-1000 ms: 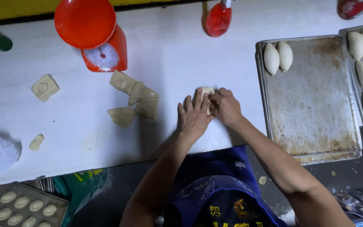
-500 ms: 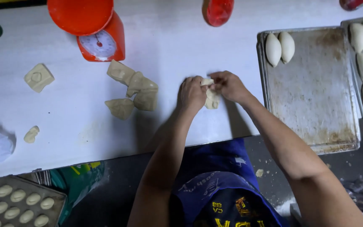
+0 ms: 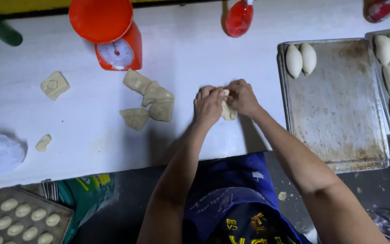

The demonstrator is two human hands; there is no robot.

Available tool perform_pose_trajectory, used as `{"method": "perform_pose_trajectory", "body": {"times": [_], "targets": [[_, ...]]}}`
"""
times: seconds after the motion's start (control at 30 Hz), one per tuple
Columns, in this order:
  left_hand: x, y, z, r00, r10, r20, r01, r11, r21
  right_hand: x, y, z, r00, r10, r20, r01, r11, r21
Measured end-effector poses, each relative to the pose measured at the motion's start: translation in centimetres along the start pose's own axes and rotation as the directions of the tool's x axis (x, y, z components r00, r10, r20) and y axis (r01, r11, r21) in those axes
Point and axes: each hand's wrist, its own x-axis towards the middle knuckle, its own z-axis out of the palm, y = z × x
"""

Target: Shaping pre-cut dough pieces into tapered rolls and arranging them on a baking tray.

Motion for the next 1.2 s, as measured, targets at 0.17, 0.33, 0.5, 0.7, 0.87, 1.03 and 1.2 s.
{"method": "perform_pose_trajectory", "body": {"times": [0.17,0.33,0.5,0.7,0.87,1.03,1.2], "targets": [[0.6,-2.3,-0.1,0.985,0.039,0.171,-0.004,0.980,-0.201,1.0,-1.3,-2.1,0.942,0.226,0.250,-0.322,0.822,0.469],[-2.5,1.3,-3.5,0.955,-0.061,0.291,0.039,0.996,0.083,-0.7,-4.0,2.3,0.990,0.085,-0.112,-0.086,0.996,-0.005],[-2.1,1.4,-1.7,0.984,-0.019,0.178,-0.009,0.987,0.157,1.4,-2.3,3.7,0.911,-0.225,-0.345,0.144,0.959,-0.246],[-2.8,-0.9,0.1,0.994,0.095,-0.046,-0.079,0.962,0.261,1.7,-2.7,2.2,0.932,-0.199,-0.301,0.135,0.966,-0.221],[-1.1,-0.1,-5.4,0.939,0.126,0.320,-0.066,0.979,-0.192,1.5,-3.8,-0.3,0.956,0.200,0.213,-0.226,0.968,0.107],[0.0,-0.5,-1.1,0.980,0.084,0.182,-0.102,0.991,0.091,2.1,-1.6,4.7,0.917,-0.200,-0.346,0.134,0.969,-0.206],[-0.8,1.3,-1.8,0.990,0.139,-0.038,-0.130,0.976,0.172,4.0,-1.9,3.6,0.911,-0.215,-0.352,0.134,0.962,-0.239]]}}
